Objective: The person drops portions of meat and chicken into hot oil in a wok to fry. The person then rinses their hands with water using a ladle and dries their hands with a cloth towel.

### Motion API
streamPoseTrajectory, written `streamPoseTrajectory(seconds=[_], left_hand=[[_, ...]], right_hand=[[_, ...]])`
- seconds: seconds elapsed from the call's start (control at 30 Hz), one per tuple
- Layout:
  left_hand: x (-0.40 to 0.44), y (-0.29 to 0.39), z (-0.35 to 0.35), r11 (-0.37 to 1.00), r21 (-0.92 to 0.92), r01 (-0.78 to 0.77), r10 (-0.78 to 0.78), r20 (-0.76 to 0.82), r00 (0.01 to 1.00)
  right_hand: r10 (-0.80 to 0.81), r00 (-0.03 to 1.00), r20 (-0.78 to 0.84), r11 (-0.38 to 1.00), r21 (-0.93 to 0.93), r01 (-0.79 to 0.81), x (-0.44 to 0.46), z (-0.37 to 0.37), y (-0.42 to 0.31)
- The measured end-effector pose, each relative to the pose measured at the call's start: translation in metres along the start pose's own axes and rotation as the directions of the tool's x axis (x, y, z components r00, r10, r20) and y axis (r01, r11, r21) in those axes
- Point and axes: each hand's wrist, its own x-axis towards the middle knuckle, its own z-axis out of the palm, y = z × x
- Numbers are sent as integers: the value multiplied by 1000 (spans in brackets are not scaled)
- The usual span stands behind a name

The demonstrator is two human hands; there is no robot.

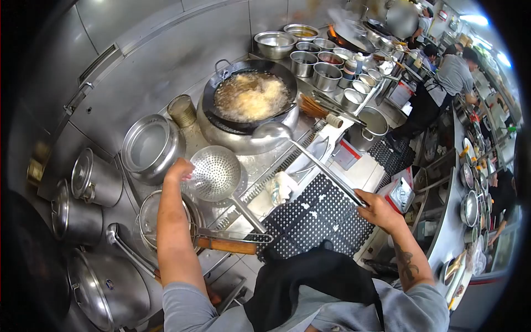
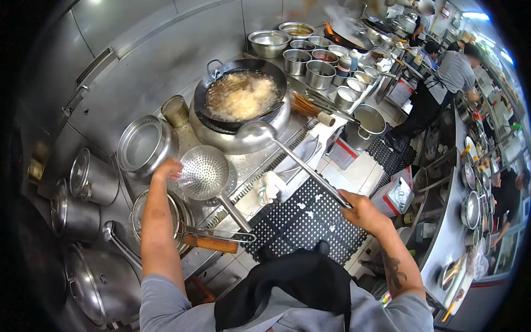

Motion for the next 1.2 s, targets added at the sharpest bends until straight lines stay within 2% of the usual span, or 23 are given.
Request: streamPoseTrajectory(seconds=[0.03,0.1,0.17,0.23,0.27,0.3,0.37,0.4,0.47,0.57,0.63,0.67,0.7,0.77,0.83,0.87,0.9,0.93,0.97,1.07,1.13,1.17,1.2], left_hand=[[-1,3,6,1000,2,-6,6,-4,1000],[4,1,15,975,-133,-175,169,-59,984],[0,14,24,975,-112,-191,177,-122,977],[-30,43,39,959,25,-283,273,-354,895],[-35,49,51,922,102,-373,381,-409,829],[-40,56,65,923,109,-369,380,-411,829],[-46,74,90,689,601,-404,720,-510,470],[-71,101,109,792,434,-429,610,-525,594],[-91,137,148,809,409,-422,587,-546,598],[-137,196,214,855,176,-488,497,-545,675],[-137,194,271,762,3,-647,567,-485,666],[-164,211,298,818,-179,-547,477,-322,818],[-176,214,329,849,-271,-453,409,-204,889],[-170,188,388,749,-36,-662,661,-32,750],[-151,141,432,909,-152,-388,415,241,877],[-128,115,448,974,-105,-199,223,335,916],[-107,96,460,975,-111,-191,218,359,908],[-87,79,470,925,-363,115,-17,262,965],[-75,71,476,718,-595,360,-282,224,933],[-71,88,478,795,-560,235,-320,-58,946],[-65,84,490,818,-534,213,-250,3,968],[-64,84,494,842,-511,172,-172,49,984],[-83,100,499,818,-574,17,-61,-57,997]], right_hand=[[-4,1000,-7,1000,1,4,-7,-9,12],[168,985,-37,983,81,-165,-17,-25,38],[137,985,-103,977,180,-117,-11,-33,79],[13,980,-197,991,132,14,9,-51,120],[2,976,-217,1000,19,2,24,-62,138],[-16,975,-222,1000,-9,14,44,-67,165],[0,980,-201,998,-68,-14,92,-82,206],[-258,919,-299,965,-116,234,119,-82,232],[-48,971,-235,993,-112,22,166,-91,261],[-136,966,-219,984,-145,106,232,-92,313],[-120,974,-192,984,-150,91,263,-92,326],[-93,981,-173,984,-168,63,275,-87,331],[-99,984,-151,985,-157,76,286,-81,334],[-77,984,-160,969,-243,36,303,-69,342],[-64,989,-132,963,-267,27,312,-58,350],[-60,987,-147,954,-298,13,312,-55,352],[-52,986,-157,943,-332,-3,308,-52,356],[-39,988,-146,937,-349,-15,307,-48,363],[-18,990,-139,935,-353,-32,296,-48,362],[-334,877,-346,903,-385,192,247,-56,327],[-278,921,-273,936,-293,195,196,-28,316],[-3,993,-119,997,-79,-7,170,-8,301],[-202,979,-28,975,-99,199,148,26,314]])
